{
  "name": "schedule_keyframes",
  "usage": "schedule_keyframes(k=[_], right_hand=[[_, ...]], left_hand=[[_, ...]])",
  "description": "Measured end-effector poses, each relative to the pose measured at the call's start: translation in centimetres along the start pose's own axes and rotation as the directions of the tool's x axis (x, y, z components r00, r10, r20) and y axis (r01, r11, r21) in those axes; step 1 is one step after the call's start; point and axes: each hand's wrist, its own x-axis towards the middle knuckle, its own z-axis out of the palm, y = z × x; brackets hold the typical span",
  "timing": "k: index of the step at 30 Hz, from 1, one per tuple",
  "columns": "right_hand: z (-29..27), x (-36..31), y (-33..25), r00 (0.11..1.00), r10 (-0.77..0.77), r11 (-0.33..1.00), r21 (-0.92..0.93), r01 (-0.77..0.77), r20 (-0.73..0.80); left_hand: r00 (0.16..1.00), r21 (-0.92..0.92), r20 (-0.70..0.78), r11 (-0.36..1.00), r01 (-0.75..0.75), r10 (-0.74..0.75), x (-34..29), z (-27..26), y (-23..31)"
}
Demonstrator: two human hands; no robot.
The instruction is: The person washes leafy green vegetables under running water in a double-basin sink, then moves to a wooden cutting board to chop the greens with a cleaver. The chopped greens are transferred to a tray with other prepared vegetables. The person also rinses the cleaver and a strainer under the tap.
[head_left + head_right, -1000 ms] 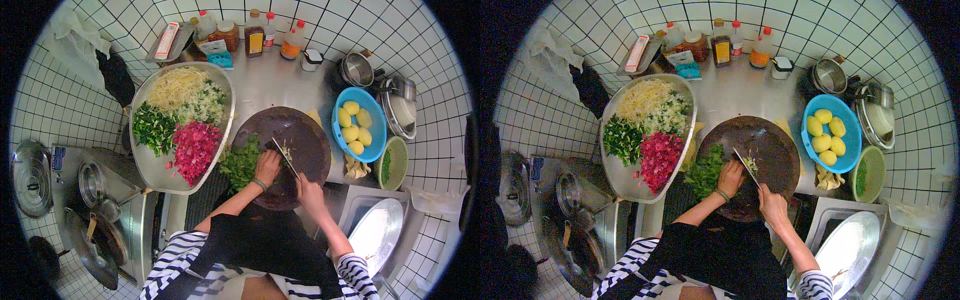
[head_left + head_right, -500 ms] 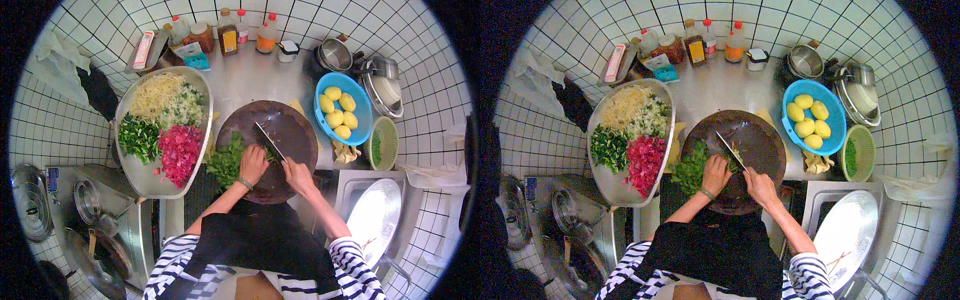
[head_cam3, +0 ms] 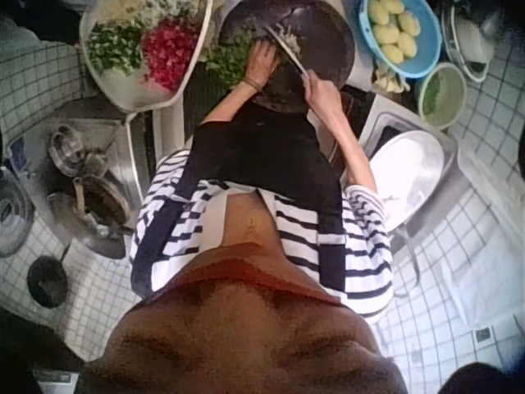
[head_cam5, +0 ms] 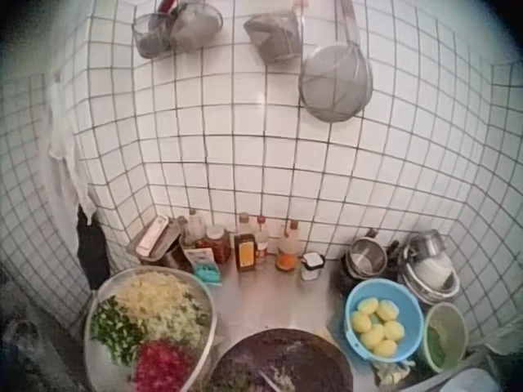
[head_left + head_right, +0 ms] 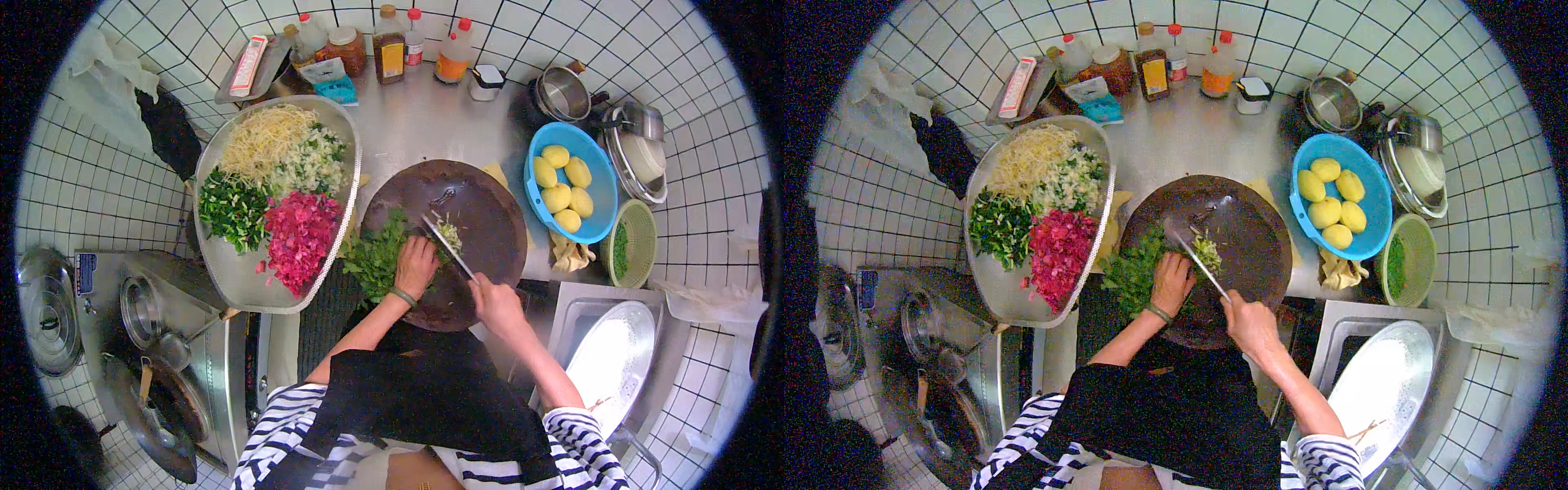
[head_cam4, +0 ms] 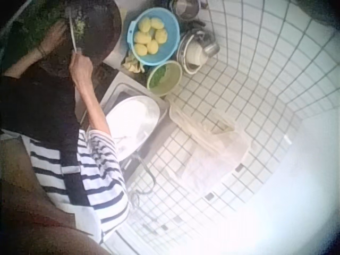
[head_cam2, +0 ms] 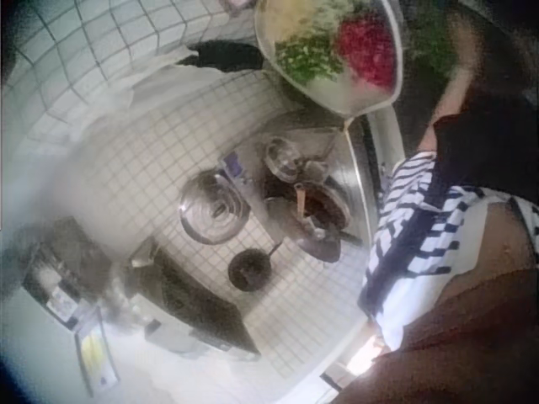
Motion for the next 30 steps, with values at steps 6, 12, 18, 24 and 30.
schedule_keyframes(k=[6, 12, 18, 24, 30], right_hand=[[0.2, -0.3, 0.0, 0.969, -0.147, 0.976, 0.129, 0.175, -0.199], [0.3, -0.2, -0.6, 0.998, -0.036, 0.997, 0.062, 0.039, -0.046], [0.5, -1.4, -0.6, 0.991, -0.02, 0.994, 0.106, 0.034, -0.136], [0.6, -0.6, -2.5, 0.996, -0.037, 0.994, 0.099, 0.045, -0.078], [-0.1, -1.4, -2.2, 0.994, 0.072, 0.996, 0.041, -0.076, 0.083]], left_hand=[[0.999, -0.013, 0.023, 0.999, 0.04, -0.04, -0.4, 0.1, 0.1], [0.998, -0.022, 0.04, 0.999, 0.048, -0.047, 0.0, -0.6, 0.6], [0.999, 0.192, 0.028, 0.981, 0.015, -0.021, -0.7, -3.0, 1.3], [1.0, 0.149, -0.011, 0.989, -0.003, 0.005, -0.8, -1.8, 0.4], [0.998, 0.074, -0.029, 0.996, -0.046, 0.049, -1.5, -1.9, -0.4]])
